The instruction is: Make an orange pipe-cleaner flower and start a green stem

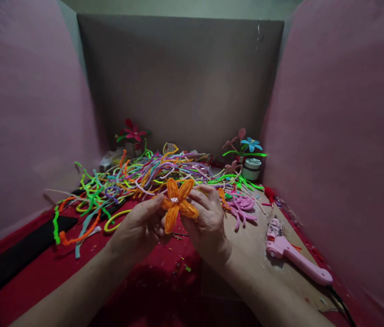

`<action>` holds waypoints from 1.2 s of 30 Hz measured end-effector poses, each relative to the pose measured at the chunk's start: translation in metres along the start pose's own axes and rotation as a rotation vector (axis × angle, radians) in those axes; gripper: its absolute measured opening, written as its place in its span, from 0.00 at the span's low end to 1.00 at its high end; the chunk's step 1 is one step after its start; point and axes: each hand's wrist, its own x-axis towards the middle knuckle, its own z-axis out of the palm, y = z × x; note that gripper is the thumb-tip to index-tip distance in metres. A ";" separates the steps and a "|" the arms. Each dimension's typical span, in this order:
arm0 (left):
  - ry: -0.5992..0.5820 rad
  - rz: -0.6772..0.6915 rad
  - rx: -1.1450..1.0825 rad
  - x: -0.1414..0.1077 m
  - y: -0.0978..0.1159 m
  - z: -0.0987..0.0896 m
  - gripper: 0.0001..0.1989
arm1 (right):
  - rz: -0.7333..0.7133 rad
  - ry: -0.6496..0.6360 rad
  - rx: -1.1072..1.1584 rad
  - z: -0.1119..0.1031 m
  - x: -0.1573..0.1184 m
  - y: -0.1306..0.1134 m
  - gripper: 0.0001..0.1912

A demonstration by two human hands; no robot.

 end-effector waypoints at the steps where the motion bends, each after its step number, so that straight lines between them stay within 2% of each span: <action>1: -0.020 0.009 0.025 -0.001 -0.001 0.001 0.15 | -0.008 -0.006 -0.020 0.000 0.001 0.001 0.14; 3: -0.032 0.021 0.060 -0.002 -0.002 0.003 0.14 | -0.018 -0.013 -0.059 0.000 0.001 0.002 0.15; 9: 0.027 0.053 0.133 -0.003 -0.004 0.003 0.09 | -0.034 -0.033 -0.110 0.001 -0.005 0.003 0.16; 20: 0.081 0.208 0.244 -0.003 -0.012 0.003 0.05 | 0.101 -0.016 -0.043 0.006 -0.011 -0.002 0.11; 31: 0.100 0.230 0.289 0.000 -0.015 -0.001 0.07 | 0.238 0.016 0.065 0.008 -0.009 -0.008 0.11; 36: 0.056 0.172 0.303 0.001 -0.014 -0.002 0.08 | 0.315 0.014 0.146 0.007 -0.013 -0.006 0.09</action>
